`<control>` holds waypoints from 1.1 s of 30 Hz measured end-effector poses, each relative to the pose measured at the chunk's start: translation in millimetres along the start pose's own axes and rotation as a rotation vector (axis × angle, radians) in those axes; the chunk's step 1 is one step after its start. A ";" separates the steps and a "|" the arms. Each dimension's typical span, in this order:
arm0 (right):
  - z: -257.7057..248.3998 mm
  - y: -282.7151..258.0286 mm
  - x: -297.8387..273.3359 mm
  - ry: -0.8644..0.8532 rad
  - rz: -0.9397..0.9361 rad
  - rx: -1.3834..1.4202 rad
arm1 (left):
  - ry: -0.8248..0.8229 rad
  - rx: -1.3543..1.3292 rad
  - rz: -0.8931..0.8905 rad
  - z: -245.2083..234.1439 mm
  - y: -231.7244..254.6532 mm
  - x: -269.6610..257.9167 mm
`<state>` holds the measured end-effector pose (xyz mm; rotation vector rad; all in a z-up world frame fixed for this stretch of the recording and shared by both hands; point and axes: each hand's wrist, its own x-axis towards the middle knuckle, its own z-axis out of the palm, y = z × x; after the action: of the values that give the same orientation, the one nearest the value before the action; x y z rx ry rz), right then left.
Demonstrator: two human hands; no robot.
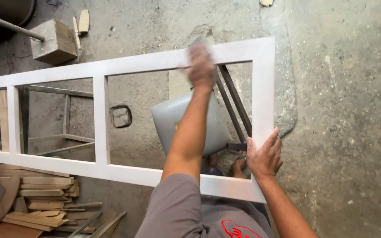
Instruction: The person sands a white wooden frame with a sanding block, focusing on the edges and corners. They reposition the frame on a stand to access different sides and continue sanding the surfaces.
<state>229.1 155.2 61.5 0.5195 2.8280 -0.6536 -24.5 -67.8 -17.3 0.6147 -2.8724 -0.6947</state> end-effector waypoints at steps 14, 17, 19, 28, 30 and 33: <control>-7.6 8.9 3.0 -0.019 -0.037 -0.068 | 0.124 0.434 -0.152 -26.3 -49.2 -2.4; -1.3 8.1 3.2 0.007 -0.045 -0.125 | 0.135 0.433 0.206 15.9 -11.4 -32.9; -0.8 12.1 1.2 0.003 -0.061 -0.172 | 0.087 0.303 0.441 5.8 -15.7 -42.5; -7.4 -4.1 2.6 0.070 -0.021 -0.141 | 0.285 0.455 0.175 -15.4 -36.8 -26.5; -6.5 -4.5 -0.9 0.087 -0.014 -0.165 | 0.085 0.224 0.584 23.6 -32.0 -50.6; 2.1 2.2 1.4 0.091 -0.002 -0.232 | 0.043 0.325 0.261 13.3 -133.7 17.3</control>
<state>228.9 156.6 58.4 0.5168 2.9359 -0.3028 4.8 -178.0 -90.4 0.2713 -2.9687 -0.1775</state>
